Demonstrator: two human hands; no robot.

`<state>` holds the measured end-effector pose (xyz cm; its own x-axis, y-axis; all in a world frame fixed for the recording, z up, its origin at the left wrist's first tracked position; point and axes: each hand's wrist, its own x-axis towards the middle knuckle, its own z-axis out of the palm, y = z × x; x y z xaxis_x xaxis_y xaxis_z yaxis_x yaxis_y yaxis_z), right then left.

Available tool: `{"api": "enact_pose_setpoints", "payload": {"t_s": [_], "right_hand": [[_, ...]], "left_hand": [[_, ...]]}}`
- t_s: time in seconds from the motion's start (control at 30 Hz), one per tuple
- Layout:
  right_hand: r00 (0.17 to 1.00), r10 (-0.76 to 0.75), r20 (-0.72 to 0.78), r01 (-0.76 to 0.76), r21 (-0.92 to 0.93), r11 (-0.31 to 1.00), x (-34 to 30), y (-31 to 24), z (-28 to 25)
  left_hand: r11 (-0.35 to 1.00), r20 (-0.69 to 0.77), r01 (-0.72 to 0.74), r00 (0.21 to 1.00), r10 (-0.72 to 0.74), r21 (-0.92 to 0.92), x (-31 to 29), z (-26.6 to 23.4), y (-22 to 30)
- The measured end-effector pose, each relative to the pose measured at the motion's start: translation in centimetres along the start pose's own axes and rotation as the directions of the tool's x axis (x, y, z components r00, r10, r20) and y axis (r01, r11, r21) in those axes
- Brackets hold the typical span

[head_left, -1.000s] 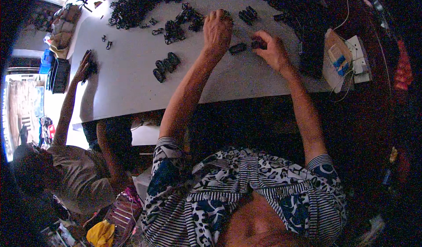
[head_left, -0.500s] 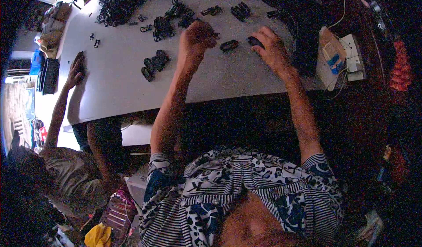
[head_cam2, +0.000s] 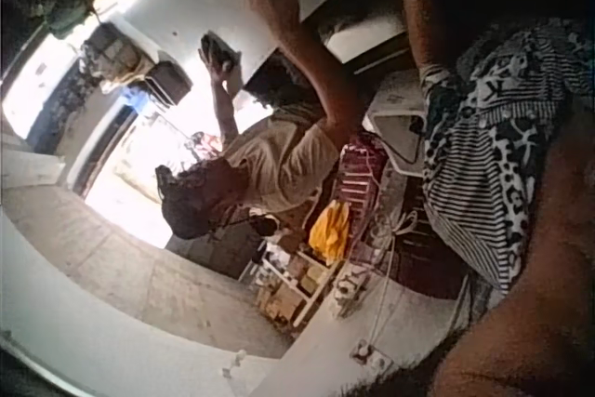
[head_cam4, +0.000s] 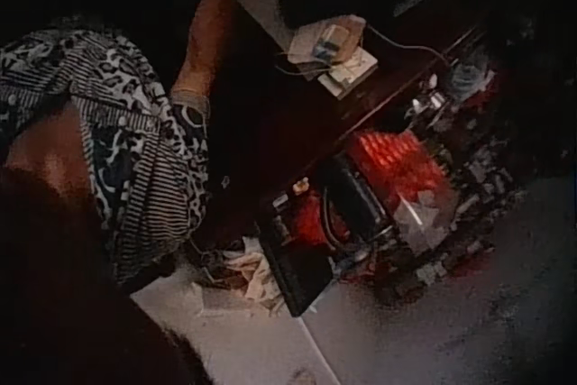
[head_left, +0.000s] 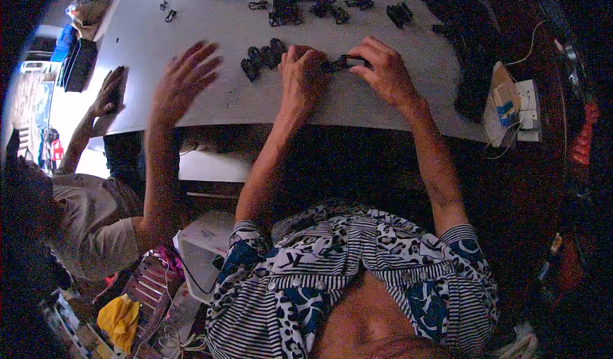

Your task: The person assembles small plastic parts by hand, fitting pieces together and placing the assembled units on the table.

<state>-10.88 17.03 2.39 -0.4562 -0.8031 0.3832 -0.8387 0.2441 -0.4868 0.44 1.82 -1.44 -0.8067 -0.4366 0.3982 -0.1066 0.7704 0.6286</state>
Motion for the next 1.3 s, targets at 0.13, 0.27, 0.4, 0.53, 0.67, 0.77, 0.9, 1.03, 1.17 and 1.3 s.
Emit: {"api": "enact_pose_setpoints", "payload": {"t_s": [0.13, 0.27, 0.4, 0.53, 0.67, 0.77, 0.9, 1.03, 1.17, 1.3], "right_hand": [[0.999, -0.030, 0.034, 0.029, 0.022, 0.999, 0.5, 0.4, 1.1], [0.992, -0.117, 0.041, 0.117, 0.004, 0.993, 0.7, 0.2, 1.0], [0.981, -0.117, 0.156, 0.123, -0.030, 0.992, 1.3, -0.4, 0.3], [0.975, -0.134, 0.176, 0.149, -0.074, 0.986, 1.3, -0.8, 0.1], [0.964, -0.152, 0.219, 0.199, -0.210, 0.957, 1.2, -0.5, 1.0], [0.979, -0.050, 0.200, 0.095, -0.224, 0.970, 1.4, -0.7, 1.8], [0.989, 0.010, 0.147, 0.011, -0.139, 0.990, 2.6, -2.7, 4.2], [0.990, 0.087, 0.109, -0.083, -0.035, 0.996, 6.1, -6.0, 8.2], [1.000, 0.000, -0.024, 0.005, 0.207, 0.978, 6.6, -5.5, 8.2], [0.990, 0.091, -0.112, -0.092, -0.004, 0.996, 3.1, -2.4, 2.5]], "left_hand": [[0.980, -0.051, -0.061, 0.997, 0.052, -0.187, -0.3, -0.4, 0.4], [0.981, -0.066, -0.036, 0.998, 0.024, -0.190, -0.5, 0.5, 0.2], [0.984, -0.080, -0.015, 0.997, 0.001, -0.179, -0.4, 0.8, 0.3], [0.983, -0.064, 0.002, 0.998, -0.014, -0.182, -0.6, -0.3, 1.6], [0.975, -0.035, -0.010, 0.999, 0.003, -0.221, -0.8, 0.7, 0.0], [0.982, 0.014, 0.049, 0.999, -0.048, -0.185, -1.2, 0.4, 0.6], [0.969, -0.334, 0.010, 0.938, -0.095, -0.249, -2.6, -1.5, 1.9], [0.995, -0.482, 0.024, 0.874, -0.065, -0.092, -2.9, -4.2, 3.4], [0.989, -0.486, 0.058, 0.866, -0.118, -0.136, -1.9, -5.0, 4.2], [0.980, -0.257, 0.025, 0.963, -0.077, -0.197, -1.5, -4.0, 3.1]]}}
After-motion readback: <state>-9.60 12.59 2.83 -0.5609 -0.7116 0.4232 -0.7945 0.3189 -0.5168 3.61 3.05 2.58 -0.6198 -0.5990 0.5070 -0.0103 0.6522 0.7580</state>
